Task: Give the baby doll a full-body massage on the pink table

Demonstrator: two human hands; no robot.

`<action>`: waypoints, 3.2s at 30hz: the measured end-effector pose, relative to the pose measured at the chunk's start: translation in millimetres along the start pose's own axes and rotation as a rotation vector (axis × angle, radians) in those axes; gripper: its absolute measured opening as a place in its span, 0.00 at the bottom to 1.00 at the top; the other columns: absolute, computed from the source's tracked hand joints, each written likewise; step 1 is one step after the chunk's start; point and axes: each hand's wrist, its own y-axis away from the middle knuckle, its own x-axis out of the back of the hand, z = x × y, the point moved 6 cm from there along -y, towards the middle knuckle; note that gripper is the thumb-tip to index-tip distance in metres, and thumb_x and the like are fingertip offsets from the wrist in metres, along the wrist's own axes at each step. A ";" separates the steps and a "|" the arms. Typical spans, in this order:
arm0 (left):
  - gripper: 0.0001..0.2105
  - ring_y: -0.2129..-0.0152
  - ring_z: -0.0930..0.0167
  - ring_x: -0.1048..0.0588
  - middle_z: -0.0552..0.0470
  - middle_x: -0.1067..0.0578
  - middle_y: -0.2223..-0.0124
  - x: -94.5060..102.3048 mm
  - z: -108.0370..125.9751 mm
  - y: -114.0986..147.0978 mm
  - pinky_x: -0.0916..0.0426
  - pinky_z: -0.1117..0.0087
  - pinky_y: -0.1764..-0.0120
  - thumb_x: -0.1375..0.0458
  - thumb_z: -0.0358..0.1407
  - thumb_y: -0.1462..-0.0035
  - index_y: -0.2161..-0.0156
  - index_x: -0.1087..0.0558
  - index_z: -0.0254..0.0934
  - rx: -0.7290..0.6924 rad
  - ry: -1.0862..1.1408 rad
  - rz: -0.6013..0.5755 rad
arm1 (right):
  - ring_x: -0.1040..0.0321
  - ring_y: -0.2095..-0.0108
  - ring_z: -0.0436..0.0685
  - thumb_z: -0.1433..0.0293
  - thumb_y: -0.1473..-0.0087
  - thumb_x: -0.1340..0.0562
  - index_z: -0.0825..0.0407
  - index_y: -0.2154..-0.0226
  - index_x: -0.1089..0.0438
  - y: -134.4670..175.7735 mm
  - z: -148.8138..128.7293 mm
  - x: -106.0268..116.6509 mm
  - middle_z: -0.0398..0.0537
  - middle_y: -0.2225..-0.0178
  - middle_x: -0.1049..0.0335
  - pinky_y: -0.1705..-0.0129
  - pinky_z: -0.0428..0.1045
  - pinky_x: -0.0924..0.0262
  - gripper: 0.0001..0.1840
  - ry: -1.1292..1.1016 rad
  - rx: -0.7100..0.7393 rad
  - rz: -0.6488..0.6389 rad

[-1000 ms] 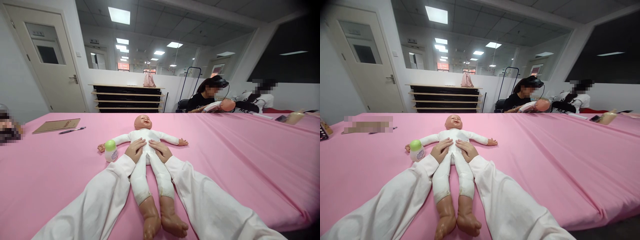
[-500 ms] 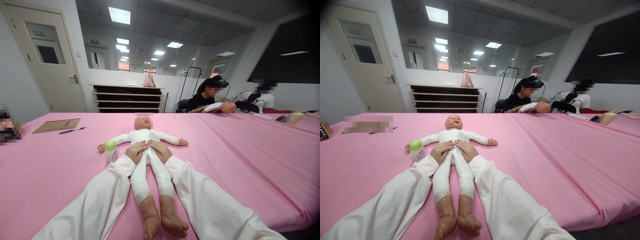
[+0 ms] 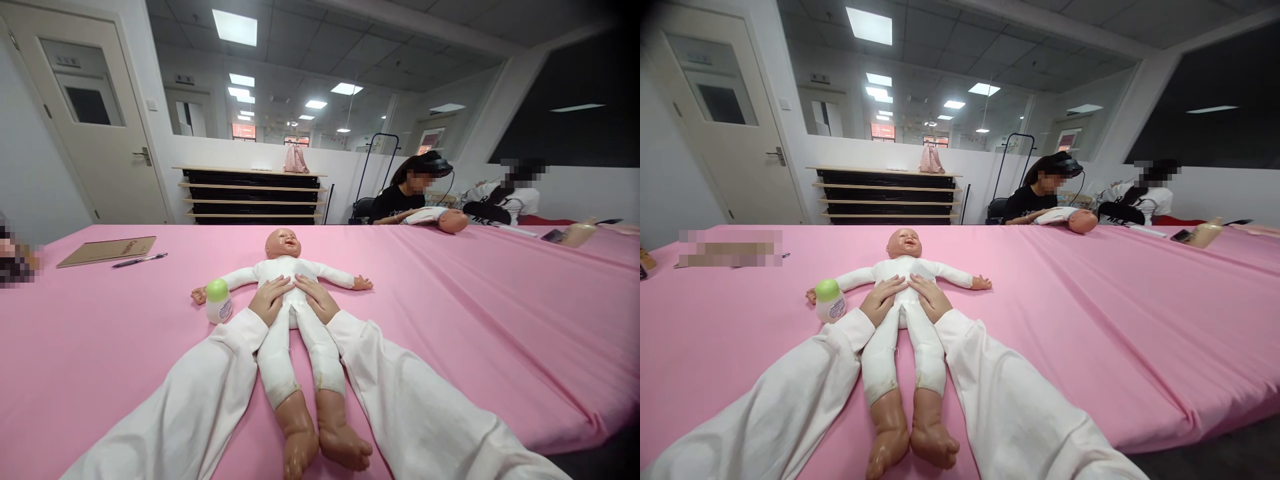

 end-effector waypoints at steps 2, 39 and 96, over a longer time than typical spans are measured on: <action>0.21 0.46 0.67 0.41 0.50 0.34 0.46 0.3 0.1 0.1 0.49 0.52 0.45 0.57 0.27 0.48 0.52 0.32 0.40 0.003 0.002 0.005 | 0.54 0.41 0.54 0.67 0.43 0.57 0.49 0.45 0.46 0.0 0.7 -0.1 0.50 0.43 0.48 0.42 0.59 0.54 0.23 0.001 -0.001 0.000; 0.14 0.50 0.66 0.35 0.48 0.31 0.50 10.7 -0.8 5.4 0.40 0.58 0.49 0.51 0.33 0.48 0.55 0.31 0.38 0.052 -0.117 0.237 | 0.48 0.44 0.60 0.57 0.45 0.51 0.49 0.47 0.43 3.9 16.6 1.0 0.52 0.45 0.44 0.45 0.61 0.50 0.26 0.049 -0.206 0.103; 0.18 0.56 0.68 0.30 0.48 0.26 0.56 14.4 -2.1 9.0 0.35 0.61 0.51 0.54 0.23 0.54 0.60 0.29 0.35 -0.005 -0.108 0.340 | 0.35 0.54 0.55 0.67 0.45 0.48 0.51 0.60 0.32 2.1 -3.6 14.3 0.52 0.57 0.31 0.52 0.55 0.39 0.14 0.044 -0.061 0.270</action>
